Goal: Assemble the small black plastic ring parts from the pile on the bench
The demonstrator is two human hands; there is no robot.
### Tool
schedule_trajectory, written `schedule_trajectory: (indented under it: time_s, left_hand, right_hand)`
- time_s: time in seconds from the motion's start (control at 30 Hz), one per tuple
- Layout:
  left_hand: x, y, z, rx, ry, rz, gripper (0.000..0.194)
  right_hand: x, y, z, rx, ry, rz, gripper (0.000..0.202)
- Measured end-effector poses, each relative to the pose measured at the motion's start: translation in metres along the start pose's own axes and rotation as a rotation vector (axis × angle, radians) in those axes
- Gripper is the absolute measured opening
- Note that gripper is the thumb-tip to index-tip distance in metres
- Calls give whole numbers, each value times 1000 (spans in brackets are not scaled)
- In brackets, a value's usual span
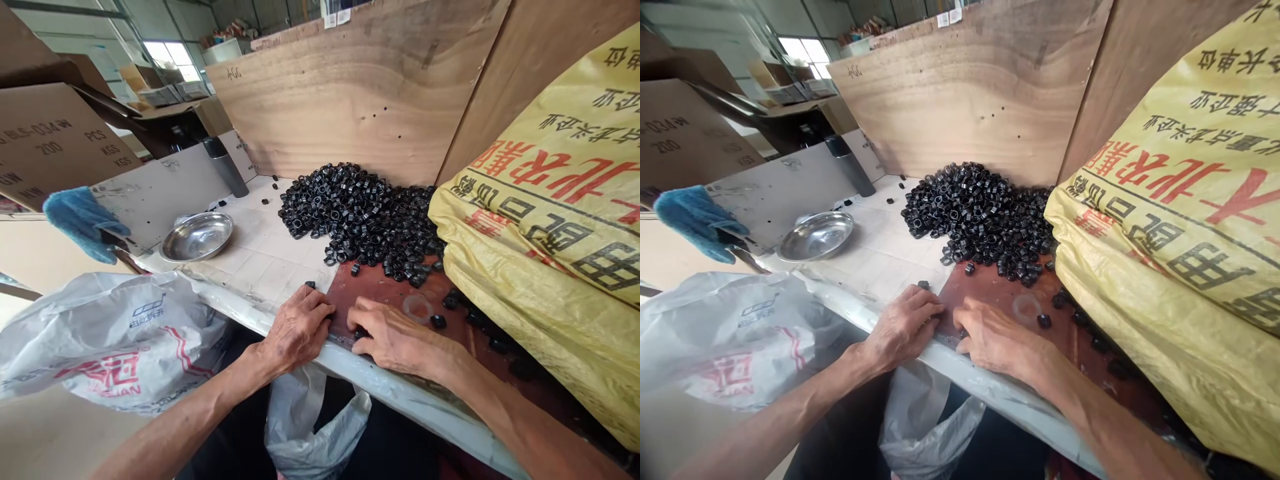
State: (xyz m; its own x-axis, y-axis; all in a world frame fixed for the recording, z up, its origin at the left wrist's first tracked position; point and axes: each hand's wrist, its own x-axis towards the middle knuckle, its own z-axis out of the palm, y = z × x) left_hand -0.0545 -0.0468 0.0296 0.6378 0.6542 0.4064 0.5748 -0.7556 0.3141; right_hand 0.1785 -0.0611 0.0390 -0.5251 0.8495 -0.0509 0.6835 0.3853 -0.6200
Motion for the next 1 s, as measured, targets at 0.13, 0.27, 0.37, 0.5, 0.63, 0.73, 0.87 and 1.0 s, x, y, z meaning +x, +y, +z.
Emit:
schedule_trajectory:
  time_s: [0.13, 0.27, 0.37, 0.5, 0.63, 0.73, 0.87, 1.0]
  left_hand:
    - [32, -5, 10, -14, 20, -169, 16]
    - [79, -21, 29, -152, -19, -259, 32]
    - [97, -37, 37, -215, -136, -152, 34]
    - [95, -45, 36, -249, -124, -142, 27]
    - [88, -38, 35, -700, -62, -349, 26]
    - [89, -29, 30, -1102, -64, -475, 31]
    - [93, -20, 21, -1284, -26, -462, 32]
    - [93, -16, 17, -1287, -41, -477, 29]
  right_hand:
    - [5, 11, 3, 18, 151, 127, 9]
    - [14, 25, -13, 48, 318, 245, 9]
    - [18, 33, -19, 128, 361, 269, 8]
    - [19, 36, -19, 215, 372, 298, 13]
    - [18, 31, -23, 361, 459, 351, 17]
    - [18, 27, -27, 534, 507, 335, 20]
    - [17, 27, -25, 512, 598, 149, 13]
    - [16, 28, -21, 350, 640, 82, 12]
